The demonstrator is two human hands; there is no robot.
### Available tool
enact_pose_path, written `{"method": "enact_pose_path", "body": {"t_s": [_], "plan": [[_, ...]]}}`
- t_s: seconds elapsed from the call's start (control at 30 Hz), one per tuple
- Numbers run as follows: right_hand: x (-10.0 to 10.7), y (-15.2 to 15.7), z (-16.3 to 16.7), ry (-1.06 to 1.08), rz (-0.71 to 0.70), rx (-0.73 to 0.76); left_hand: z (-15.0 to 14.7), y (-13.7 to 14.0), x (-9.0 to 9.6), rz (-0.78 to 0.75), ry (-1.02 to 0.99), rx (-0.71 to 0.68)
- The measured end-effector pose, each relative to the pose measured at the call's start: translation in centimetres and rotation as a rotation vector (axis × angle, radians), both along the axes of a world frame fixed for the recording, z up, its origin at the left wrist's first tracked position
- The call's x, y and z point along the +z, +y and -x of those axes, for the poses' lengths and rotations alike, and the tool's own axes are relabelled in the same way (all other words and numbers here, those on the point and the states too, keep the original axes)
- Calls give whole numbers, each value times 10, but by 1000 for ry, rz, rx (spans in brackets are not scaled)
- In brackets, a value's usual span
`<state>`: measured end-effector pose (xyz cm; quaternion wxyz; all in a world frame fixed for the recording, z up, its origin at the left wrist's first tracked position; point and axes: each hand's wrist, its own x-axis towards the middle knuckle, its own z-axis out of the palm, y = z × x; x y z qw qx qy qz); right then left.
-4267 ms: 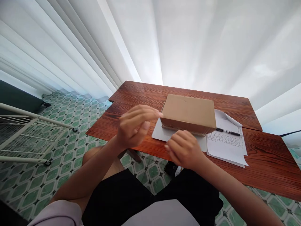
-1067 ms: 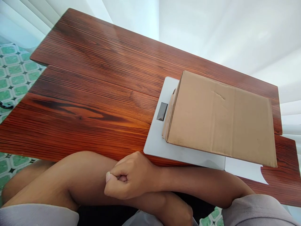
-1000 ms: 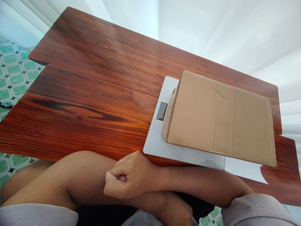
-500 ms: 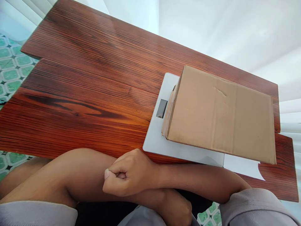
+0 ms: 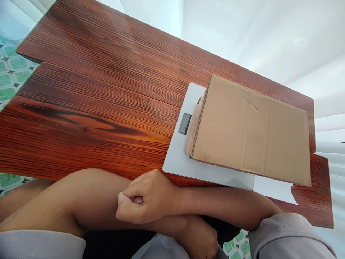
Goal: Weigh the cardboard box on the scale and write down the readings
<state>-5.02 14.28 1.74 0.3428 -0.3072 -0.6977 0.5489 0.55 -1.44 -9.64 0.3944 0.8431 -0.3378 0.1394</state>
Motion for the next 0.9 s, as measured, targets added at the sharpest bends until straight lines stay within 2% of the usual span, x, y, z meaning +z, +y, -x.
{"method": "enact_pose_path", "body": {"t_s": [0.13,0.4,0.53,0.73,0.9], "plan": [[-1,0,0,-89,2,54,0,-2,1,-39,-57,49],[0,-1,0,-56,6,25,6,1,8,-117,-80,60],[-2,-2,-1,-74,-14,32,8,0,7,-116,-82,76],[-6,-3,-1,-274,-57,155,4,-2,7,-97,-96,70],[-7,-4,-1,-228,-71,116,9,6,18,-68,-39,70]]}}
